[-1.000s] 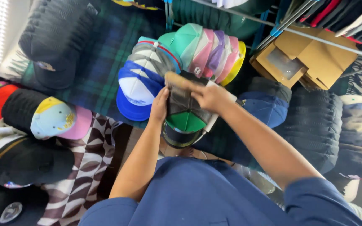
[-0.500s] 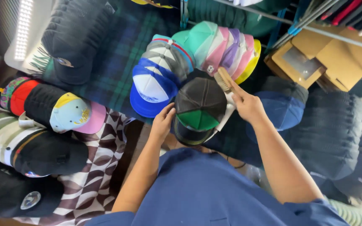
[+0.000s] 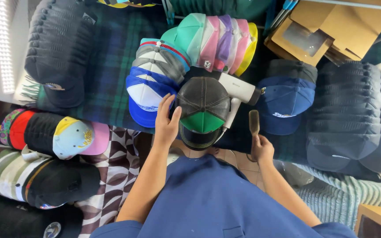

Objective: A person is cleaning and shaping various baseball caps using a handheld brush, a steamer, and a wooden shaping block.

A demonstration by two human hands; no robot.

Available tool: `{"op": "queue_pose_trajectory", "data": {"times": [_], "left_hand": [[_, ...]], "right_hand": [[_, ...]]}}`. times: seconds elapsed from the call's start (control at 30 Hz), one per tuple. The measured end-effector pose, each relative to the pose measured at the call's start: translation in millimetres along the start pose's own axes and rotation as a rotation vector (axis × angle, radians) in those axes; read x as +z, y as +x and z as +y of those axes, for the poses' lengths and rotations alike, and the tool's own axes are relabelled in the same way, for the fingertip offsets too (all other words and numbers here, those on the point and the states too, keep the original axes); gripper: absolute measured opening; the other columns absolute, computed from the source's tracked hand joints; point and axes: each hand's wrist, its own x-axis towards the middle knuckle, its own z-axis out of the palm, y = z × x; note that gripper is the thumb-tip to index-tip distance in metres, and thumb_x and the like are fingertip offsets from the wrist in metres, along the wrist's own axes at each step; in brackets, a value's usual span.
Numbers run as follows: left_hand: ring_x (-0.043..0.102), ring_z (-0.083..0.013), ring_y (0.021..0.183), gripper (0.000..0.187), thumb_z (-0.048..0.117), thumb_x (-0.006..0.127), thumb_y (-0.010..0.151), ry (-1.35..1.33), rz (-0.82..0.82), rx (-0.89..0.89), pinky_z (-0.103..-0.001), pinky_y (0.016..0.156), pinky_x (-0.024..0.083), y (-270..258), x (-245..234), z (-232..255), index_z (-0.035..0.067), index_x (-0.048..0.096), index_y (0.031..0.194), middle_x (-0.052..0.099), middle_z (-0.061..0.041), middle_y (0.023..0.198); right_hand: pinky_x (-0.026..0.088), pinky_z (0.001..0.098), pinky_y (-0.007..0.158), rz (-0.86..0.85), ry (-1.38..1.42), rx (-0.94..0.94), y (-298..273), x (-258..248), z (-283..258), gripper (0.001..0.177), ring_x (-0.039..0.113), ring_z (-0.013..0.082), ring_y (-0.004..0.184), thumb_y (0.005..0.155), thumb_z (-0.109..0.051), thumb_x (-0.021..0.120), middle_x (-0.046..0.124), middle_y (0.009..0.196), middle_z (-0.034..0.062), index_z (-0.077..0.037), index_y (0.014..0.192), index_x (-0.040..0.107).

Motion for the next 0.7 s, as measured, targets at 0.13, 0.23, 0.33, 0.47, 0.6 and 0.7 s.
{"op": "queue_pose_trajectory", "data": {"times": [0.13,0.23,0.33,0.47,0.6,0.7], "left_hand": [[0.052,-0.0362,0.137,0.041,0.027,0.062,0.103,0.107,-0.036,0.251,-0.051,0.11,0.047,18.1,19.1,15.3,0.014,0.058,0.142,0.052,-0.013,0.147],[0.051,-0.0393,0.136,0.04,0.026,0.066,0.101,0.212,-0.032,0.468,-0.055,0.112,0.041,23.3,38.3,10.2,0.014,0.063,0.139,0.058,-0.013,0.141],[0.04,-0.0366,0.145,0.039,0.037,0.055,0.106,0.487,-0.052,0.525,-0.061,0.115,0.028,17.1,46.5,-0.6,0.02,0.063,0.14,0.052,-0.007,0.15],[0.044,-0.0321,0.144,0.038,0.04,0.052,0.105,0.573,0.033,0.586,-0.057,0.114,0.031,17.3,51.6,-5.7,0.027,0.062,0.139,0.054,-0.001,0.15],[0.049,-0.0303,0.141,0.037,0.043,0.052,0.102,0.595,0.122,0.618,-0.054,0.111,0.035,18.6,56.9,-5.3,0.03,0.065,0.133,0.058,0.002,0.146],[0.05,-0.0306,0.14,0.037,0.044,0.051,0.101,0.591,0.13,0.622,-0.054,0.11,0.036,15.9,54.8,-0.8,0.031,0.066,0.132,0.059,0.002,0.144]], "right_hand": [[0.061,0.051,0.086,0.057,-0.251,-0.122,-15.6,-21.0,-36.3,0.044,0.074,0.0358,0.095,0.099,-0.059,0.06,0.076,0.1,0.0044,-0.023,0.123,0.062],[0.062,0.0455,0.08,0.115,-0.422,-0.196,-16.7,-33.3,-48.6,0.035,0.075,0.0315,0.085,0.098,-0.057,0.058,0.072,0.089,0.0001,-0.023,0.109,0.058],[0.059,0.0447,0.087,0.227,-0.346,-0.443,-19.7,-36.9,-62.5,0.027,0.068,0.0355,0.097,0.091,-0.029,0.068,0.06,0.103,0.004,-0.021,0.115,0.059],[0.058,0.0508,0.087,-0.004,0.095,-0.488,-5.5,-5.9,-97.2,0.048,0.068,0.0382,0.104,0.093,-0.024,0.068,0.067,0.11,0.0137,-0.013,0.136,0.052],[0.053,0.0522,0.104,-0.28,0.201,-0.202,31.2,38.3,-132.3,0.087,0.063,0.0363,0.126,0.09,-0.043,0.072,0.067,0.134,0.021,-0.012,0.159,0.03],[0.055,0.0543,0.098,-0.161,0.193,-0.158,33.1,38.4,-150.1,0.078,0.067,0.0414,0.117,0.085,-0.035,0.076,0.07,0.122,0.0263,-0.006,0.15,0.045]]}}
